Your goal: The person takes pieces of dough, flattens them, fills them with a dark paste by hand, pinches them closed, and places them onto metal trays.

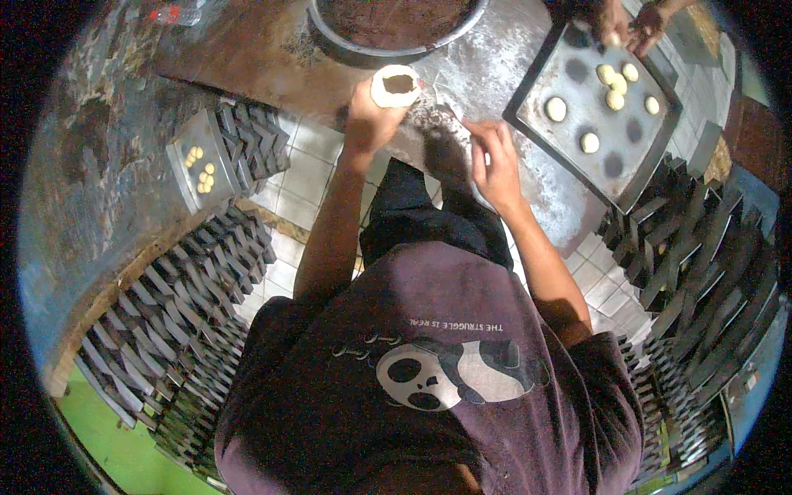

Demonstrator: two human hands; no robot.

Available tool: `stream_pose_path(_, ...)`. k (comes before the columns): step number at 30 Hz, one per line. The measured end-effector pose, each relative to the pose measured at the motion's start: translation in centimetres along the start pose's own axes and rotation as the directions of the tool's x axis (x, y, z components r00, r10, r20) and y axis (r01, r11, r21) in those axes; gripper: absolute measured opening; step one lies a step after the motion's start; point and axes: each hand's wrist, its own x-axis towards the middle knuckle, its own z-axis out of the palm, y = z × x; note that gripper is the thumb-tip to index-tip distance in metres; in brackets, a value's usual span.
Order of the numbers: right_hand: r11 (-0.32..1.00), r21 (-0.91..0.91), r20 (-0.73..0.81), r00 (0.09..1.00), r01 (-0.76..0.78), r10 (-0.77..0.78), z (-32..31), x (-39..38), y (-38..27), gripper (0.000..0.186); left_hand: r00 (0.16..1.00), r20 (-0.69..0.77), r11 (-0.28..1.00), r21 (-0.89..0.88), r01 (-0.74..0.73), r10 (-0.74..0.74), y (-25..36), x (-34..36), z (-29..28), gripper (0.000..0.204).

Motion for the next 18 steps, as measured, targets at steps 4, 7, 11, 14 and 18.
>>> stream_pose_path(4,0.909,-0.2,0.066,0.921,-0.365,0.384,-0.3,-8.3,13.8,0.019,0.99,0.117,0.994,-0.058,0.089,-0.082,1.7,-0.6,2.9,0.036)
stream_pose_path(7,0.939,-0.256,0.159,0.949,-0.228,0.273,-2.7,-8.0,15.3,0.028,0.983,0.17,0.995,-0.063,0.076,-0.064,3.0,-1.2,4.9,0.029)
stream_pose_path(11,0.997,0.073,0.095,0.995,-0.038,0.031,-8.4,0.3,1.0,0.07,0.922,0.383,0.992,-0.079,0.101,-0.063,4.5,-1.5,7.4,0.029)
stream_pose_path(14,0.987,0.068,0.135,0.979,0.146,-0.154,-11.1,3.2,-4.0,0.072,0.823,0.568,0.993,-0.103,0.063,0.006,6.3,-1.2,8.2,0.031)
stream_pose_path(18,0.979,0.19,0.196,0.975,0.069,-0.107,-12.9,3.9,-3.5,0.044,0.696,0.716,0.982,-0.158,0.103,0.042,8.6,-0.4,7.8,0.045)
